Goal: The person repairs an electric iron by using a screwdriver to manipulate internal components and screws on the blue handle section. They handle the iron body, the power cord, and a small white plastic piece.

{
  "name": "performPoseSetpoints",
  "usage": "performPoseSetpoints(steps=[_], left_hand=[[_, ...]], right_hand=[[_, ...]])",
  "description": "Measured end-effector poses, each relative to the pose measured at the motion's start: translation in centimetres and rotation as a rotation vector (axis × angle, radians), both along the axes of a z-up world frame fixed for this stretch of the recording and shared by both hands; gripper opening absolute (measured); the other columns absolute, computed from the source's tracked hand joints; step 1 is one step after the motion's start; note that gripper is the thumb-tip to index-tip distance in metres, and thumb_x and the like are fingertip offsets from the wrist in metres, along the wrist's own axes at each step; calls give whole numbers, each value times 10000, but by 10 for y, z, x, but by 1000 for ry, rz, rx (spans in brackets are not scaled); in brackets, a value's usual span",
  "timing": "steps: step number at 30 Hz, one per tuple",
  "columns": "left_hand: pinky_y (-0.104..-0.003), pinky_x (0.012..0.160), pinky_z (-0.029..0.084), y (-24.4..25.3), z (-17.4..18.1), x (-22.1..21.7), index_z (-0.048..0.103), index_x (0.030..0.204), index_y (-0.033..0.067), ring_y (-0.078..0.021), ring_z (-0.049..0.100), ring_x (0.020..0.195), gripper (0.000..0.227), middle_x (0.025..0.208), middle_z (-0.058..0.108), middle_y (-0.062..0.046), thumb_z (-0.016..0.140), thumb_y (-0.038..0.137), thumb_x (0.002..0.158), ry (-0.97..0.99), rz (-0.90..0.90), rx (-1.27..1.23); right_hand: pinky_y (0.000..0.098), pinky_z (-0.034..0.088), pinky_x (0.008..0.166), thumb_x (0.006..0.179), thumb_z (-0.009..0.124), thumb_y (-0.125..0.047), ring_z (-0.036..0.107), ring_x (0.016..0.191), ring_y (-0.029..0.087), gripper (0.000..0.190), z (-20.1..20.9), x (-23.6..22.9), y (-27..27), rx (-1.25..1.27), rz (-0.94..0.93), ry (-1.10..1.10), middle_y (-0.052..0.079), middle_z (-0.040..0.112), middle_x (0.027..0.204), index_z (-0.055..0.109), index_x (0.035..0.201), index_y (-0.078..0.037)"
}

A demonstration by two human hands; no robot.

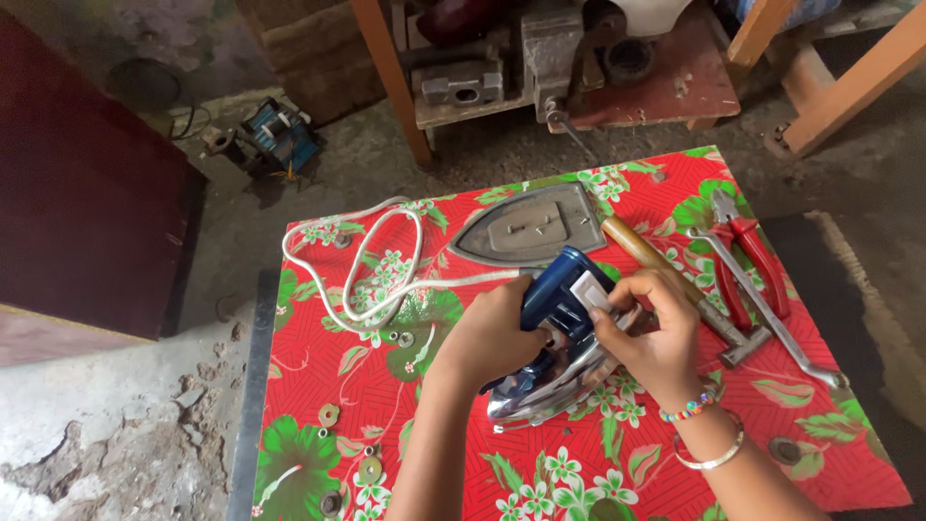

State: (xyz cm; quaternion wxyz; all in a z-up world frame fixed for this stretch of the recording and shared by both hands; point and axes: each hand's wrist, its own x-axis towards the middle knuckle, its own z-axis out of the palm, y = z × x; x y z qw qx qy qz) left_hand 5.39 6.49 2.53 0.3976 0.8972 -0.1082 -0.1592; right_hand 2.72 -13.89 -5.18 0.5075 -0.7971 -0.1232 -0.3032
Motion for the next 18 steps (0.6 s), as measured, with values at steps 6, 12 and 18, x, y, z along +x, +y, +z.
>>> performPoseSetpoints(steps=[6,12,18], left_hand=[[-471,818,551,-6,-2,-2,656,1111,21,-395,725,940,432,936,739,-246,754,154,711,-38,15,23],[-497,817,541,-14,-6,-4,625,1167,18,-419,708,953,485,936,729,-266,752,157,719,-52,42,89],[-481,824,549,-10,-4,0,610,1201,16,-405,721,944,534,938,727,-262,757,167,710,-60,22,47]], right_hand=[[228,462,658,782,822,-39,572,747,70,201,-9,0,-3,42,-18,44,-3,600,857,659,900,-50],[193,441,630,800,827,-11,553,718,30,176,-23,7,-8,195,53,149,-20,615,847,676,887,-37],[204,422,628,789,855,-21,550,719,42,152,-16,6,-11,155,44,125,-15,627,831,745,895,-28]])
